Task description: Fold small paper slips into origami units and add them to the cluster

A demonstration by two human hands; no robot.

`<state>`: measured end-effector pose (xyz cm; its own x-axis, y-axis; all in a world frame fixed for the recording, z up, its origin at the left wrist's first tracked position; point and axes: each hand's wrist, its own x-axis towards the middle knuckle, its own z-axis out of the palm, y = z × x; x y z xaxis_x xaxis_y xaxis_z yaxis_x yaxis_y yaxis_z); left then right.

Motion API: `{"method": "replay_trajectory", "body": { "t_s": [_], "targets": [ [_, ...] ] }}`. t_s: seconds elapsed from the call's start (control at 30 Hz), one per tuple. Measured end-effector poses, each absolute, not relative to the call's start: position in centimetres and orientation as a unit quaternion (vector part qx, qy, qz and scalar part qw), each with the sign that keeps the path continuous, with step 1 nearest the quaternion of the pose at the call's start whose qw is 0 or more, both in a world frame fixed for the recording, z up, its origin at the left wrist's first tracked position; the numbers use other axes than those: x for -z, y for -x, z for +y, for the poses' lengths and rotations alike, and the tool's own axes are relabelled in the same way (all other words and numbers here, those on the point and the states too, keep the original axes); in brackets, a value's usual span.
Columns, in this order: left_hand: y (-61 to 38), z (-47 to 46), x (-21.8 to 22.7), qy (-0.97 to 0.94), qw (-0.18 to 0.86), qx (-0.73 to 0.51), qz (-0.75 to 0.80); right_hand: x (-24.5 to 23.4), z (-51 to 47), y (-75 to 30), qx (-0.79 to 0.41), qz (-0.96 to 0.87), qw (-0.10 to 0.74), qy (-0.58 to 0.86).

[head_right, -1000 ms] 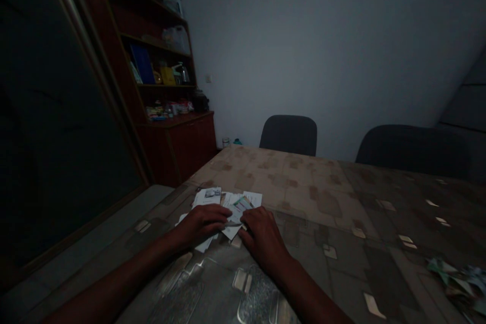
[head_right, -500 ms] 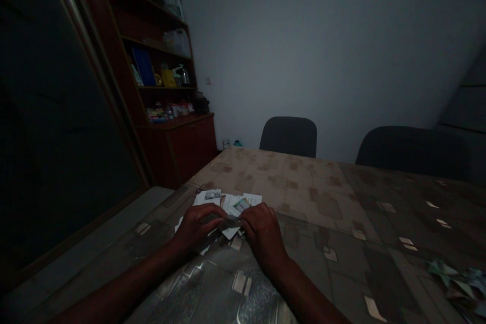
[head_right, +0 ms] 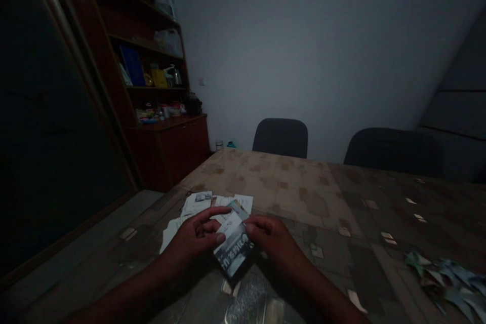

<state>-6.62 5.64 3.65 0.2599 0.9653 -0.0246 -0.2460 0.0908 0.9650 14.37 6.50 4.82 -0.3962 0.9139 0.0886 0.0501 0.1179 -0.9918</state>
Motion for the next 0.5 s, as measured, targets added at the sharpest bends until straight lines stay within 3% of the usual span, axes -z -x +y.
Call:
{"method": "replay_trajectory", "body": {
  "t_s": [0.17,0.3,0.4,0.5],
  "targets": [
    [5.6,4.6,-3.7,-0.494,0.632,-0.457,0.385,-4.5,4.4,-16.9,-0.571,-0.572,0.427,0.405],
    [4.6,3.7,-3.2,-0.572,0.57,-0.427,0.406,-3.7,2.7,-17.9,-0.512,-0.604,0.42,0.443],
    [4.1,2.7,-2.3,-0.722,0.398,-0.414,0.386,-3.1,1.2,-18.2,-0.306,-0.733,0.402,0.455],
    [4.1,1.7,-1.0,-0.85,0.232,-0.374,0.289,-1.6,-0.2,-19.0,-0.058,-0.863,0.354,0.356]
  ]
}}
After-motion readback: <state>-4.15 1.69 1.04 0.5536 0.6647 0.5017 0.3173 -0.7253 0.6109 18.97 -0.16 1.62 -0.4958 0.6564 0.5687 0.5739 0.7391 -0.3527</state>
